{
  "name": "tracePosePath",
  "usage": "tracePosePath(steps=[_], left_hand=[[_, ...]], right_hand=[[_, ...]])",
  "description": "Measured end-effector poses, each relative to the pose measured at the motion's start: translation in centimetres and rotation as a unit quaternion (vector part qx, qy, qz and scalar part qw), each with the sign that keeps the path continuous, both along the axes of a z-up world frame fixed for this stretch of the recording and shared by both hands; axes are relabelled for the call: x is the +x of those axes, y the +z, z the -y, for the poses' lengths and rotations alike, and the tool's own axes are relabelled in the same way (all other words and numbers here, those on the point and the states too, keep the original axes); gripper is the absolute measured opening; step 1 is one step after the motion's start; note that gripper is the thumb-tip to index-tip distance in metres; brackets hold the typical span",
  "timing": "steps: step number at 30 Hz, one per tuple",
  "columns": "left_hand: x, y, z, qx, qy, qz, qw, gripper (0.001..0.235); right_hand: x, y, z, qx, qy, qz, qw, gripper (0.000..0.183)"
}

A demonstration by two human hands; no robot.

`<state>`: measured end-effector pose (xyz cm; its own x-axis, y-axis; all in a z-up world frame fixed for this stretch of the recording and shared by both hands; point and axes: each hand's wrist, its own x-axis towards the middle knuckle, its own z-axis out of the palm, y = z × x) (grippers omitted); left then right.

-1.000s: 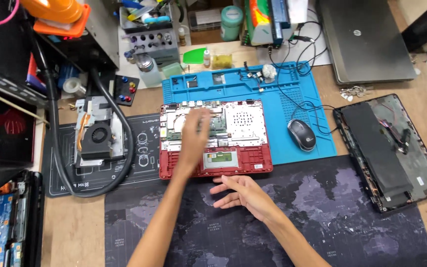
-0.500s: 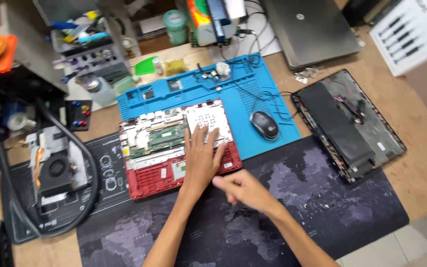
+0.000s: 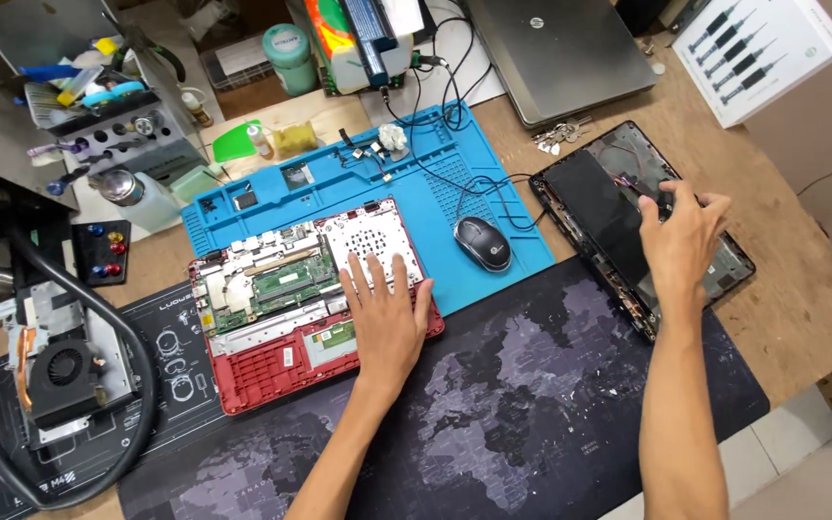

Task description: The person uses a screwdriver to remove screws from a disassembled red laptop chassis on a blue anti-static mat. They then flip the chassis over and continue removing screws from the other side. The person handles the laptop chassis and a screwdriver throughout the clip.

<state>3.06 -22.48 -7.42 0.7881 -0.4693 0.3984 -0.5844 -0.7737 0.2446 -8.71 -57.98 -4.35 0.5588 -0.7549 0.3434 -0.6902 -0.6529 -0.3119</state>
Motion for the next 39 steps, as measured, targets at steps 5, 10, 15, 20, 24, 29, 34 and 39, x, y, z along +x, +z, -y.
tracePosePath(steps=[5, 10, 15, 20, 24, 29, 34, 39], left_hand=[[-0.2, 0.5, -0.3, -0.027, -0.005, -0.049, 0.998, 0.054], [-0.4, 1.2, 0.2, -0.053, -0.025, -0.100, 0.993, 0.052], [-1.0, 2.1, 1.9, -0.104, -0.075, -0.164, 0.978, 0.055], [-0.6, 3.3, 3.5, -0.128, -0.100, -0.201, 0.966, 0.054], [0.5, 5.4, 5.1, -0.183, -0.124, -0.226, 0.949, 0.045], [1.9, 6.4, 8.9, -0.301, -0.191, -0.395, 0.847, 0.033], [2.2, 3.1, 12.0, -0.415, -0.212, -0.581, 0.667, 0.048], [1.6, 7.3, 9.4, -0.555, -0.197, -0.598, 0.543, 0.074]], right_hand=[[0.2, -2.1, 2.5, 0.031, -0.001, -0.009, 0.999, 0.025], [0.8, -3.1, 3.2, 0.030, -0.006, -0.013, 0.999, 0.024], [1.2, -4.1, 4.4, 0.061, -0.040, 0.033, 0.997, 0.019], [1.2, -3.9, 4.5, 0.057, -0.046, 0.062, 0.995, 0.016], [2.1, -4.2, 7.0, 0.097, 0.081, 0.132, 0.983, 0.017], [4.1, 4.5, -1.5, 0.361, 0.212, 0.157, 0.894, 0.028], [7.2, 8.0, -8.4, 0.508, 0.315, 0.153, 0.787, 0.028], [8.4, 7.3, -12.6, 0.661, 0.301, 0.260, 0.637, 0.018]])
